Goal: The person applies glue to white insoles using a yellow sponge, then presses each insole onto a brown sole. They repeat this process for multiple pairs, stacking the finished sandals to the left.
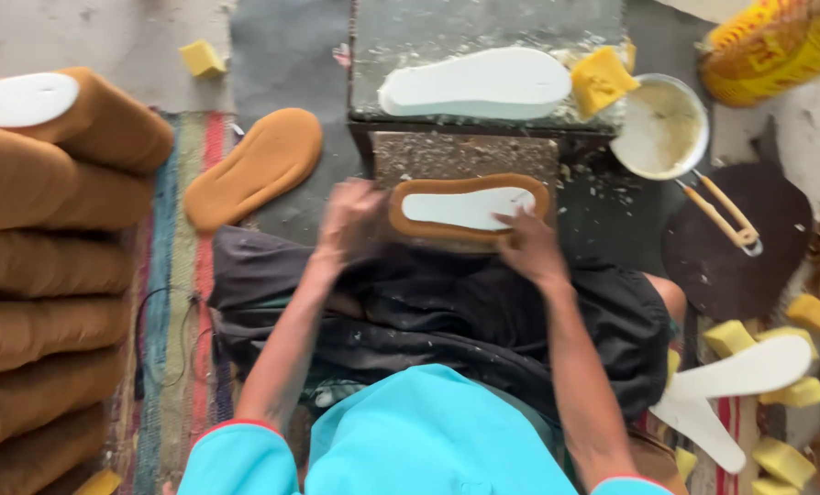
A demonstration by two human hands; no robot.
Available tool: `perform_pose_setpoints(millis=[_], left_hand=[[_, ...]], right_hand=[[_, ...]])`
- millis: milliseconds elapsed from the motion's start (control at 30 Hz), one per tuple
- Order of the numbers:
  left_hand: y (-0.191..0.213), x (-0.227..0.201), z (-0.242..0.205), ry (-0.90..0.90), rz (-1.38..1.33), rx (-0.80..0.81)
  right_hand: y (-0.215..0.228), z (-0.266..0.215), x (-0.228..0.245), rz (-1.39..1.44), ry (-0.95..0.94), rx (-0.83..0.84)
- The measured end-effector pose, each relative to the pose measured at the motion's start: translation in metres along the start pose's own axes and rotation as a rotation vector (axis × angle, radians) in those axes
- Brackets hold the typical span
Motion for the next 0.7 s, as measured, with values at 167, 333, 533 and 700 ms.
perform_pose_setpoints(millis=[167, 333, 533, 700], left_hand=[[0.036, 0.153, -0.103, 0.318, -0.023, -0.512], [0.01, 0.251, -0.165, 1.374, 0.205, -0.237], [-0.032, 0.301, -0.188, 1.143, 0.628, -0.446], [-0.012, 0.281, -0.186, 1.288, 0.348, -0.412]], right_hand=[[0.021, -0.064, -0.069, 1.149, 0.045, -0.414], [0.0, -0.064, -0.111, 1.532, 0.076, -0.627], [-0.001, -0.061, -0.096, 1.378, 0.05, -0.561], [0.001, -0.058, -0.088, 1.397, -0.017, -0.572]])
Point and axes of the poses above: each hand's wrist, its own z-axis towards the middle knuckle, its own y-axis out of the back of the hand, x = y × z, the point moved 3 cm from there along z, towards the middle knuckle, and after that the axes turned 6 degrees about x, right-handed, at the moved point
